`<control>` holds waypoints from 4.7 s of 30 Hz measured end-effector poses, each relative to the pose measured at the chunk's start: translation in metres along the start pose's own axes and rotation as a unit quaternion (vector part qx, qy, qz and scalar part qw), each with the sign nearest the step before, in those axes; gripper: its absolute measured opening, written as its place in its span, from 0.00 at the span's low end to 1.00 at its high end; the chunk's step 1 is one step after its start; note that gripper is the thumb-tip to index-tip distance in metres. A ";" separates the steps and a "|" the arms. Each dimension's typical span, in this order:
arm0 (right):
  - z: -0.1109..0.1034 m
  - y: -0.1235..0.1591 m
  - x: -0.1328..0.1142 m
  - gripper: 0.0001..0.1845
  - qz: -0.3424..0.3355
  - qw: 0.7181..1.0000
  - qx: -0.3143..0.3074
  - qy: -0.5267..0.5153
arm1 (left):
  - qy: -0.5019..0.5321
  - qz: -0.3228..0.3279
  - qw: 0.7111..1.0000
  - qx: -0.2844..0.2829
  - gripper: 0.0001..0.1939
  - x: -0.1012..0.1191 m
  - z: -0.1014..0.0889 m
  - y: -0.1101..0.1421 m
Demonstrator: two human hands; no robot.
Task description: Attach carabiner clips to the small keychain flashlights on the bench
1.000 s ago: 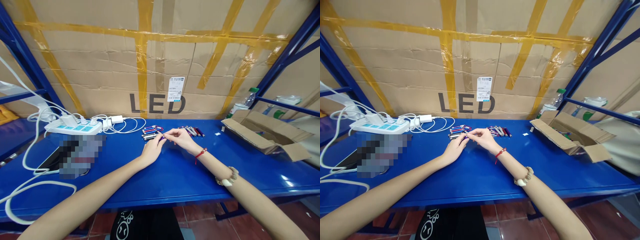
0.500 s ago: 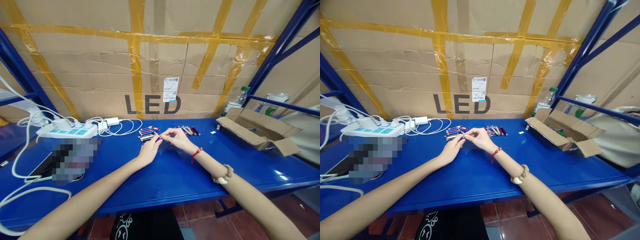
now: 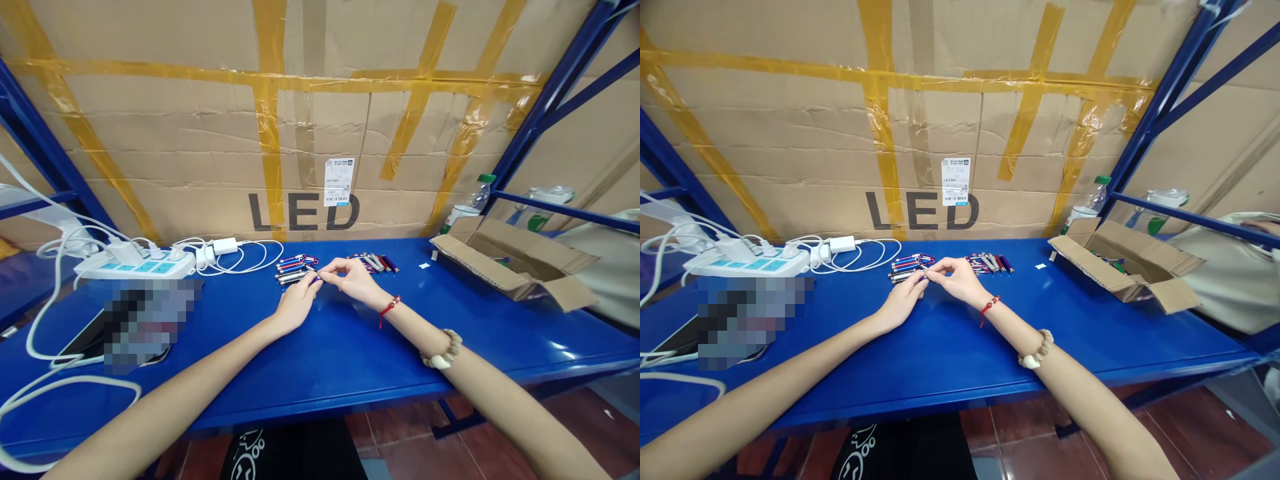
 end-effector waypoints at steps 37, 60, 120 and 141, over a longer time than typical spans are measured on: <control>-0.056 0.003 0.016 0.08 0.182 0.886 0.037 0.425 | -0.007 -0.033 0.993 0.109 0.12 0.004 -0.008 0.004; 0.000 0.001 0.006 0.11 -0.011 0.978 -0.147 0.149 | 0.112 0.056 0.990 0.069 0.11 0.009 -0.005 0.004; -0.132 0.013 0.080 0.14 0.377 0.791 0.160 0.454 | 0.130 0.005 0.989 0.065 0.09 0.005 -0.004 0.001; -0.122 0.007 0.075 0.13 0.348 0.822 0.131 0.431 | 0.132 0.008 0.990 0.056 0.09 0.004 -0.003 0.001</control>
Point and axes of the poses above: each hand's wrist, its own y-axis away from the middle knuckle, its own z-axis out of the palm, x = y × z, the point moved 3 cm from there along -y, towards the middle knuckle, and after that the axes turned 5 degrees about -x, right-handed, at the moved point
